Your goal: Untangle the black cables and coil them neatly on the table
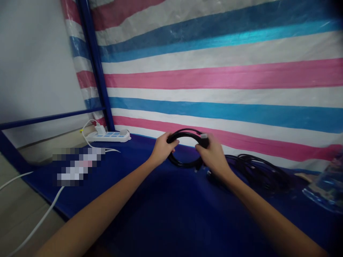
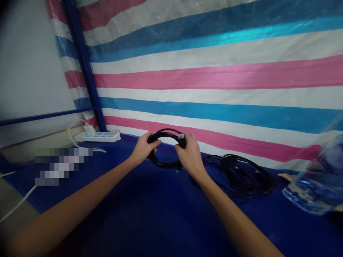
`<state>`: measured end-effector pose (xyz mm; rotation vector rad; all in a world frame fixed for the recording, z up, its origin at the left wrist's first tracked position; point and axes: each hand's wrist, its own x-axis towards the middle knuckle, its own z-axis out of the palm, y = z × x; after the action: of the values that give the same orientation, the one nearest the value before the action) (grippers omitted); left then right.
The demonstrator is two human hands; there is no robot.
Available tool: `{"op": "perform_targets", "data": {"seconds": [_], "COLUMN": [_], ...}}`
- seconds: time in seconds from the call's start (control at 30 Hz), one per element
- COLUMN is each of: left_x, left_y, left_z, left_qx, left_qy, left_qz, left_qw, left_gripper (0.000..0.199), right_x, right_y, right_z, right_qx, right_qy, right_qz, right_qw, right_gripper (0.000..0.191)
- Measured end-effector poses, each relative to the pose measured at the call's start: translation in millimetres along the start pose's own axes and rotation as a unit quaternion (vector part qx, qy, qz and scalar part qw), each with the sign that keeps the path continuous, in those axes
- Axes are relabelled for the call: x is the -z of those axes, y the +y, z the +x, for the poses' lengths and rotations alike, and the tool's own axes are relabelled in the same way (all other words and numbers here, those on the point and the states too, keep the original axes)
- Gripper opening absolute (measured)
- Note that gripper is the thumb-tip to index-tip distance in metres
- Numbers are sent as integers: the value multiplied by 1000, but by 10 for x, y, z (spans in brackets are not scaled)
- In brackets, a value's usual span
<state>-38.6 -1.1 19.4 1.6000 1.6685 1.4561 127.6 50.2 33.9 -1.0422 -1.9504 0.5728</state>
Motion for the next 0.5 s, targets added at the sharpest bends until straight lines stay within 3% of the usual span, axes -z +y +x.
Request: {"op": "perform_targets", "data": {"seconds": [0.07,0.2,0.33,0.5], "left_x": [39,82,35,-18], "left_y": [42,-117,-265,-277], "left_z": [-122,-343,-428,-217], "left_qx": [-31,-23,45,167], "left_qy": [6,-37,-104,-74], "left_qz": [-32,-81,-129,-87], "left_qw": [999,996,985,979], "left_gripper": [18,18,20,25], "right_x": [60,43,-60,-216], "right_y": [3,145,233,263], "right_z": [-78,-290,-416,-269], "right_qx": [22,16,-43,-157], "right_qy": [-14,-120,-145,-162], "right_qz": [53,153,206,180], "right_qw": [998,981,967,957], "right_gripper": [26,9,19,24]}}
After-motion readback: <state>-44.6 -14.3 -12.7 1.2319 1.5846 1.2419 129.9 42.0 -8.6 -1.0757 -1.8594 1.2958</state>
